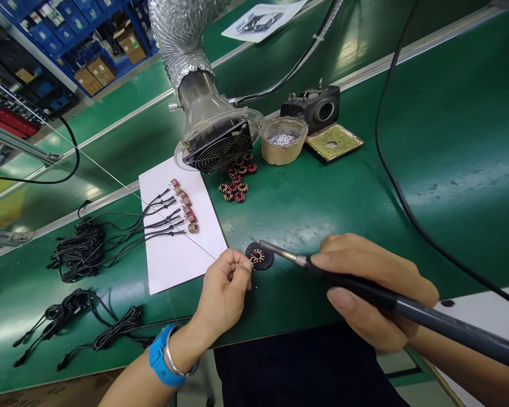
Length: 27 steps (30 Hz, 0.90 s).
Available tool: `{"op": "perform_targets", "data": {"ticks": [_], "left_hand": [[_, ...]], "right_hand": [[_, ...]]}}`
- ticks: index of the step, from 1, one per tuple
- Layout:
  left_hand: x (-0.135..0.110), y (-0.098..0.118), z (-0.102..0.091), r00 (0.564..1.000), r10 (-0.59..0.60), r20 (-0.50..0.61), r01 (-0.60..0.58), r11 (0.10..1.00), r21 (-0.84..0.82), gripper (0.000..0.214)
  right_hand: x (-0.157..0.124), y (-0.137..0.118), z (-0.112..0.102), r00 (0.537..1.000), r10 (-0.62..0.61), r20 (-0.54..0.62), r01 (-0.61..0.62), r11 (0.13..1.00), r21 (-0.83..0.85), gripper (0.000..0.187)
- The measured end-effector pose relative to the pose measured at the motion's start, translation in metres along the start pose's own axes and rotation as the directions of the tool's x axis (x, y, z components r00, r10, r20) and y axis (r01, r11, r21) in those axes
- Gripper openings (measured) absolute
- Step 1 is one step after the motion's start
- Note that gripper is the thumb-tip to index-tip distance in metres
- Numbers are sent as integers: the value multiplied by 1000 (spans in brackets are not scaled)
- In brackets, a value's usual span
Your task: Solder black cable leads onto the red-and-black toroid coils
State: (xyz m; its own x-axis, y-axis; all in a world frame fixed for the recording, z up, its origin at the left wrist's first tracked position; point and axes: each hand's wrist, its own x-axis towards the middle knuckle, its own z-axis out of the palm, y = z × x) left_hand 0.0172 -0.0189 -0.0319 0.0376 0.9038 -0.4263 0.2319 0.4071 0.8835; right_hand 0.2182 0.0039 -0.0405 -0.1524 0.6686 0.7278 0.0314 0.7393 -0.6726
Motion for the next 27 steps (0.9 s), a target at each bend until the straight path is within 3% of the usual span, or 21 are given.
{"op": "perform_targets", "data": {"ticks": [2, 4, 8, 13, 16, 19, 27], "left_hand": [[0, -1, -3, 999, -4, 37, 5, 1000, -21, 19], [1, -2, -5, 997, -3, 71, 5, 999, -38, 23], [0, -5, -8, 995, 19, 95, -15, 999, -39, 26], [-5, -2, -8, 990, 81, 113, -87, 995, 46, 30], [-8, 6, -9, 981, 161, 112, -181, 963, 199, 26], [-9, 12, -11, 970, 214, 118, -241, 918, 316, 22], [-7, 5, -8, 982, 161, 95, -181, 951, 250, 25]], "right_hand": [[5, 1, 4, 998, 58, 31, -56, 997, -60, 40], [9, 4, 10, 986, 101, 134, -82, 987, -142, 33], [14, 14, 23, 941, 74, 329, -4, 978, -210, 24], [10, 21, 29, 904, 34, 427, 81, 965, -249, 24], [8, 18, 30, 897, 19, 441, 123, 949, -291, 23], [6, 13, 31, 917, 89, 388, 29, 957, -288, 28], [4, 2, 37, 915, 284, 288, -241, 955, -175, 29]]}}
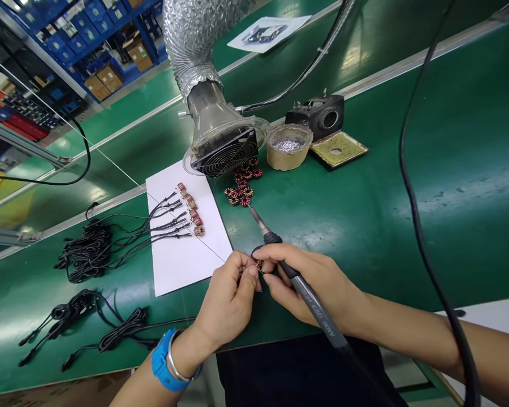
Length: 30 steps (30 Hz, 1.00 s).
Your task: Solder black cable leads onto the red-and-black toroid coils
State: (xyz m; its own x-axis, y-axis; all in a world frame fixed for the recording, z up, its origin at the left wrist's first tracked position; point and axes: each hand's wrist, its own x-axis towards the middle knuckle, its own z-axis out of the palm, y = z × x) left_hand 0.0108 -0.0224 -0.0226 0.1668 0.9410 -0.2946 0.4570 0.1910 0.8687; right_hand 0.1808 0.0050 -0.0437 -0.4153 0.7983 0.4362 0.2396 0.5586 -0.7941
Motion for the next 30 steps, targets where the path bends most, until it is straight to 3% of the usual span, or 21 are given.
{"op": "perform_targets", "data": {"ticks": [4, 12, 14, 17, 20, 23, 30], "left_hand": [[-1, 0, 3, 1000, -7, -15, 7, 1000, -18, 25], [-2, 2, 8, 999, 7, -34, -10, 996, -93, 23], [0, 2, 5, 999, -49, 19, 51, 987, -151, 24], [5, 2, -2, 972, -152, 181, 192, 955, -228, 27], [9, 2, -6, 944, -176, 279, 256, 924, -284, 32], [11, -1, -5, 945, -179, 273, 273, 890, -364, 36], [15, -2, 0, 947, -182, 263, 284, 858, -427, 35]], "right_hand": [[-2, 1, 1, 999, 31, -40, -32, 999, -13, 30], [-3, 3, 5, 985, -145, -95, 137, 987, -86, 27], [-3, 4, 4, 985, -155, -78, 149, 986, -77, 25], [-5, 8, 2, 986, -166, -4, 166, 983, -82, 22], [-7, 13, 0, 973, -219, 71, 225, 971, -79, 21], [-10, 17, 0, 966, -256, 49, 259, 962, -89, 23], [-8, 23, 3, 984, -175, 17, 174, 984, 47, 39]]}}
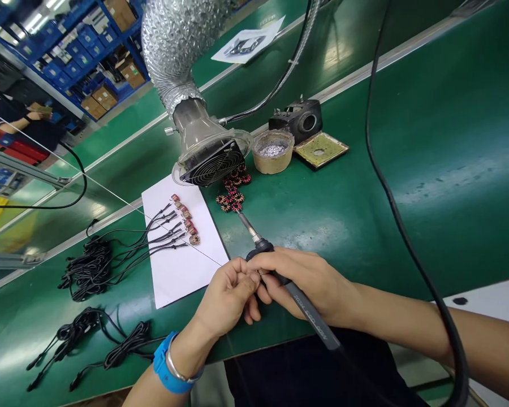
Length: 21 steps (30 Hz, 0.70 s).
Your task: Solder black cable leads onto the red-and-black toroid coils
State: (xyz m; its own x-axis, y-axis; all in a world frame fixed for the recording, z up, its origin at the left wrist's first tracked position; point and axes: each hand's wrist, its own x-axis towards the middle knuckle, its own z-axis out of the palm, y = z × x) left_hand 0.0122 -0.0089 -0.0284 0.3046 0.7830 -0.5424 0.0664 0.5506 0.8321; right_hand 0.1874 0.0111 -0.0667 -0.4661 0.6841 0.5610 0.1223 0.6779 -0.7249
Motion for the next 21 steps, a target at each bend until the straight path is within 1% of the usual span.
{"op": "perform_targets", "data": {"ticks": [2, 4, 6, 8, 11, 14, 17, 21], "left_hand": [[1, 2, 2, 1000, 2, -29, -2, 1000, 7, 33], [3, 3, 5, 995, 15, -101, -16, 1000, -9, 31], [4, 3, 9, 984, 23, -176, -30, 999, -33, 29], [5, 3, 14, 973, 32, -228, -45, 998, -52, 27], [7, 1, 19, 958, 52, -282, -76, 994, -77, 24], [8, 0, 23, 947, 53, -318, -88, 992, -95, 22], [9, -1, 25, 939, 64, -338, -98, 992, -85, 21], [8, -3, 26, 937, 73, -342, -107, 991, -82, 21]], "right_hand": [[3, -1, -2, 1000, 0, -12, 0, 1000, 2, 39], [7, -3, -5, 999, -4, -45, 3, 1000, -26, 35], [9, -6, -11, 993, -12, -121, 5, 998, -58, 29], [8, -10, -17, 976, -7, -219, -10, 997, -74, 26], [1, -13, -26, 950, 71, -303, -91, 995, -51, 30], [-7, -15, -34, 940, 121, -318, -137, 990, -29, 36], [-11, -17, -40, 949, 105, -299, -112, 994, -5, 31], [-12, -18, -43, 945, 148, -291, -128, 988, 86, 24]]}}
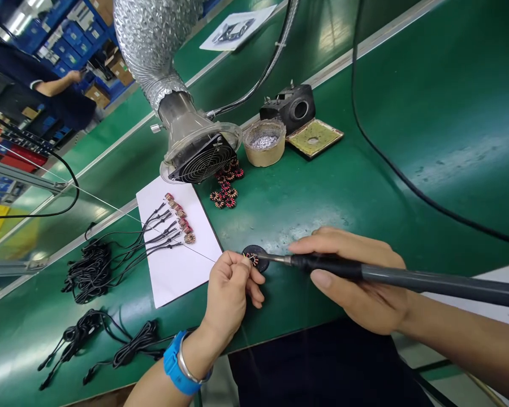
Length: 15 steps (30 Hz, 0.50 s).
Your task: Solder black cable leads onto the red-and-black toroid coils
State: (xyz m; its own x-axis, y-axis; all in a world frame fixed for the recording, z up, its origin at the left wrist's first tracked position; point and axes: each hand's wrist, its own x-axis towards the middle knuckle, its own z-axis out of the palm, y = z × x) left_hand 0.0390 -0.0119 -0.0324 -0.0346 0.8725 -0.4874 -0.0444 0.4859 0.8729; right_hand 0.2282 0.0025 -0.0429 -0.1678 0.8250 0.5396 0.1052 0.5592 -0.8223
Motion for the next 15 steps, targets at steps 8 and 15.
{"op": "perform_targets", "data": {"ticks": [8, 15], "left_hand": [[0, -1, -1, 1000, 9, 18, -9, 1000, -8, 21], [0, -1, -1, 1000, 7, 21, -7, 1000, 8, 21]], "right_hand": [[-3, 0, 6, 999, 18, -48, -14, 997, 72, 21], [-2, -2, 4, 1000, -15, -3, 16, 996, 83, 21]]}}
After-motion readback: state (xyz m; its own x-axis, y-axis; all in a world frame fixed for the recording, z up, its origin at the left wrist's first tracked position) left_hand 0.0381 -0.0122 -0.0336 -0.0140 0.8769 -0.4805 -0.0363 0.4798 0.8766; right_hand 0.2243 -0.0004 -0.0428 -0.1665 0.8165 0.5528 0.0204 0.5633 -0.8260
